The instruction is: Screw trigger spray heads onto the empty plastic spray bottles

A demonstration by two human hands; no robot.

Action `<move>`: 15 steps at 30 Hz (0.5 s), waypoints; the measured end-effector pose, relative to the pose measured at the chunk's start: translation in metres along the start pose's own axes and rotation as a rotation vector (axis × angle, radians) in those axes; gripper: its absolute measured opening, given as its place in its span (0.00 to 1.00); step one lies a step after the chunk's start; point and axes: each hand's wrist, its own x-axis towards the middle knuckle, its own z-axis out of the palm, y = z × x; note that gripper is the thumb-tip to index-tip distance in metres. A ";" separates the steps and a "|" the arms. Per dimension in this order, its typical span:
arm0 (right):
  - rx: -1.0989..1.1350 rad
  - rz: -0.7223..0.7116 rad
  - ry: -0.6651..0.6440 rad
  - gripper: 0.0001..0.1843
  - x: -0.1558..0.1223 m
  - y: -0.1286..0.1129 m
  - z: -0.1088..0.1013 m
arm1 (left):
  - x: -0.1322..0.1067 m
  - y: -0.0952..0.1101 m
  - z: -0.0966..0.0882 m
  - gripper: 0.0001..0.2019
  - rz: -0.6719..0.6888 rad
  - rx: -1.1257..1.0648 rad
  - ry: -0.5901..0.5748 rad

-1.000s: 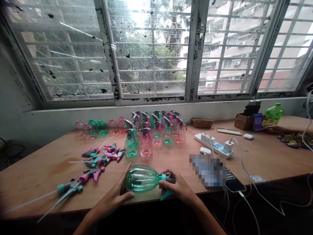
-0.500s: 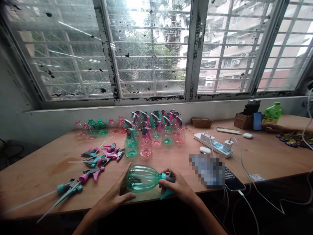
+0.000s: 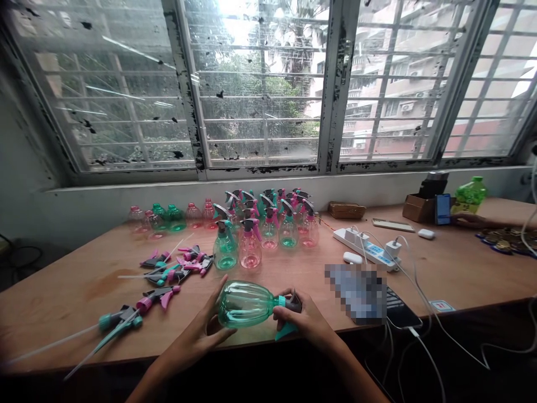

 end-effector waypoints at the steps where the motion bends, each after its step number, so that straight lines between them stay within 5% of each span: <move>1: 0.001 0.003 -0.001 0.21 0.000 0.000 0.000 | 0.000 -0.001 0.000 0.52 -0.011 -0.002 0.009; 15: -0.068 0.013 -0.003 0.23 -0.001 -0.003 0.002 | 0.007 0.004 -0.003 0.39 -0.026 0.054 0.090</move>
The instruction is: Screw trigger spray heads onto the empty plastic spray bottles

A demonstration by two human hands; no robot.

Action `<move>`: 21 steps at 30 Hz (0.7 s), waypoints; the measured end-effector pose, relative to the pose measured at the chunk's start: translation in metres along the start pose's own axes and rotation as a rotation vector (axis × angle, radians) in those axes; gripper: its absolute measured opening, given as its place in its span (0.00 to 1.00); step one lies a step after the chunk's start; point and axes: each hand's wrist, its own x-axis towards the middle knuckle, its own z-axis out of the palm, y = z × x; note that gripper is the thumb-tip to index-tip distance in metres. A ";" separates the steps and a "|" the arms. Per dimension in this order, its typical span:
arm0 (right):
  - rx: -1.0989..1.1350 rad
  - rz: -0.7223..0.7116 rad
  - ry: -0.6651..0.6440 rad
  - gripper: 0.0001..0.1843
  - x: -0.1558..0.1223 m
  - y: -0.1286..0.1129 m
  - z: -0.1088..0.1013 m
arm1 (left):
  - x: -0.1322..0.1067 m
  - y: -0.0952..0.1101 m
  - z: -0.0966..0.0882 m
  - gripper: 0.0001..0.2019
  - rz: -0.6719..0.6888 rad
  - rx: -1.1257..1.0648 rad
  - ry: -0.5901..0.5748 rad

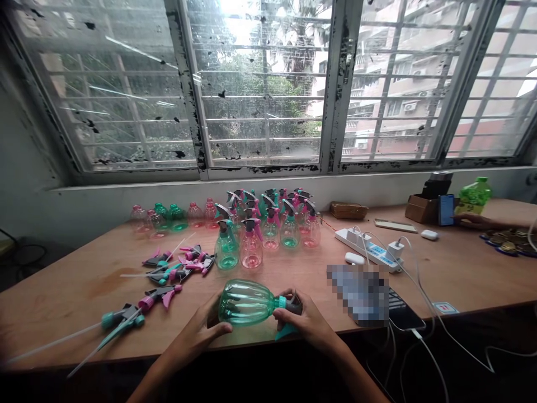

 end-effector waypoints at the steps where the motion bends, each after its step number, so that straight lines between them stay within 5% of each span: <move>1: -0.004 -0.005 0.002 0.23 0.000 0.000 0.000 | 0.000 0.001 0.000 0.39 -0.006 0.003 0.007; 13: -0.001 -0.081 0.131 0.22 -0.004 0.010 0.010 | -0.002 0.002 -0.005 0.41 -0.045 0.031 0.033; 21: -0.025 -0.065 0.126 0.22 -0.003 0.006 0.002 | -0.009 -0.003 -0.004 0.50 -0.021 0.089 -0.064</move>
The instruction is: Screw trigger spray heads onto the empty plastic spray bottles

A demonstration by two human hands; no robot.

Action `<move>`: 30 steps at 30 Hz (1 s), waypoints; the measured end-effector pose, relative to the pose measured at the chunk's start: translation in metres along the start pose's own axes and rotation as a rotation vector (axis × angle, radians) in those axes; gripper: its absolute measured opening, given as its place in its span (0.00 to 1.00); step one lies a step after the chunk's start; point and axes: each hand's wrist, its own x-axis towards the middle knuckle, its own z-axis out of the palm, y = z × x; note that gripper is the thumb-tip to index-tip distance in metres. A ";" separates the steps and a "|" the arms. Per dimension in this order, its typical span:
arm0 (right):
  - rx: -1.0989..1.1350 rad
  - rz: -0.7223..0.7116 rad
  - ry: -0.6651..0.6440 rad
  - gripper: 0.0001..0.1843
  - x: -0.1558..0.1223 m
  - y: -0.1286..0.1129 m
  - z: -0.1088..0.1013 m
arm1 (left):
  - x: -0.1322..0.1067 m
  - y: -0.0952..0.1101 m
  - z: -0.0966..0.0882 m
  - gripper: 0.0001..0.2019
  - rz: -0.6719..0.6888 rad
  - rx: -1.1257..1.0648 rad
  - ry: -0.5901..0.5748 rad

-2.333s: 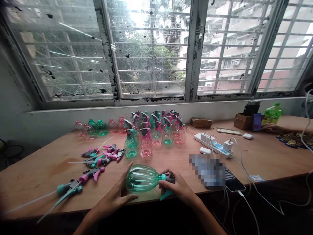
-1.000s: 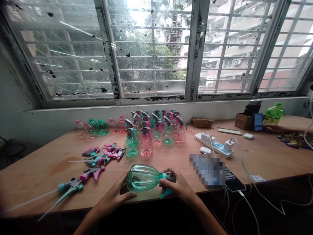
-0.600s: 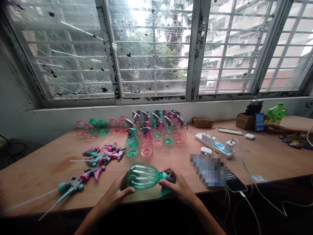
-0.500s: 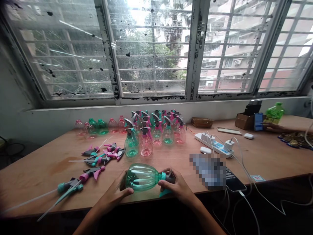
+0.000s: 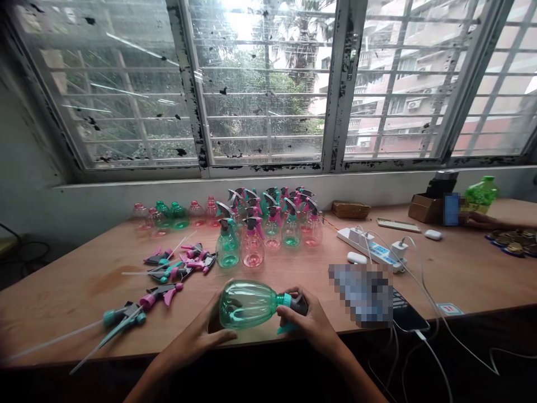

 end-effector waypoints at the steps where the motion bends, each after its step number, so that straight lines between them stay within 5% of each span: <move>1: 0.005 0.014 -0.007 0.23 0.001 0.001 -0.002 | 0.000 -0.002 0.000 0.50 0.012 0.021 0.003; 13: 0.090 0.096 -0.110 0.24 0.002 -0.004 -0.002 | 0.000 0.004 0.004 0.52 -0.021 -0.101 -0.032; 30: 0.129 0.135 -0.142 0.24 0.004 -0.005 -0.004 | 0.000 0.000 0.003 0.47 0.074 0.078 0.017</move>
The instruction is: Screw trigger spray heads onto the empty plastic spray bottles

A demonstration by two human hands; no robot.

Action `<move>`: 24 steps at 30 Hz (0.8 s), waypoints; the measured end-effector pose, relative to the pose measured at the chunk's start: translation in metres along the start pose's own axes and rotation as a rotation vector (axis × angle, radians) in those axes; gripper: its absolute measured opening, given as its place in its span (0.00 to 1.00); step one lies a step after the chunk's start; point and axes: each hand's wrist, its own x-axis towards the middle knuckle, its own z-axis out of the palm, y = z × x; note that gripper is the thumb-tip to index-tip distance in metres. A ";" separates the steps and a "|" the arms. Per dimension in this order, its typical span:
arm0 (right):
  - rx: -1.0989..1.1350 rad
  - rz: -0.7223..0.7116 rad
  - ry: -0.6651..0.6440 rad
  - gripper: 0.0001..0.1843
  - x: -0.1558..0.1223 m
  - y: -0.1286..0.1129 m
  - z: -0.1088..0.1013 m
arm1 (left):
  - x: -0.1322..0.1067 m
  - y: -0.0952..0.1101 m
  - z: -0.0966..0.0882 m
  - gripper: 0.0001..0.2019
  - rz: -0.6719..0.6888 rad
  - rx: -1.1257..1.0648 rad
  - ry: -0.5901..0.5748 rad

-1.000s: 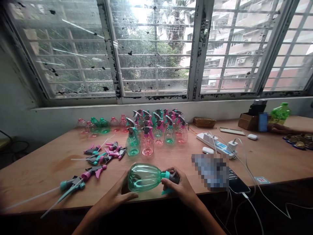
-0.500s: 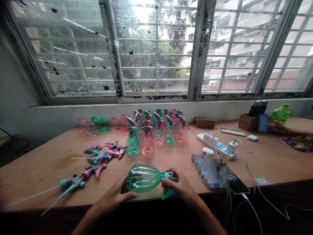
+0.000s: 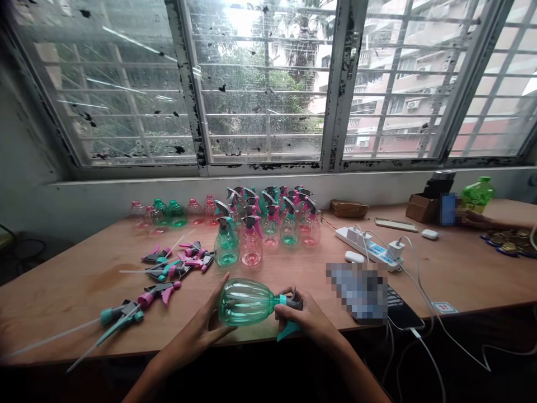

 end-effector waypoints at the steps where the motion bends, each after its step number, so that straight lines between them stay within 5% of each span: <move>1: -0.001 -0.002 -0.003 0.24 0.000 0.001 0.000 | 0.000 0.001 0.001 0.46 0.002 -0.006 -0.003; 14: 0.028 -0.014 -0.035 0.21 0.001 0.002 -0.006 | 0.001 0.001 -0.001 0.50 -0.073 0.164 0.003; 24: -0.001 -0.028 -0.061 0.19 0.002 0.005 -0.007 | 0.003 0.001 0.003 0.54 -0.027 0.007 -0.032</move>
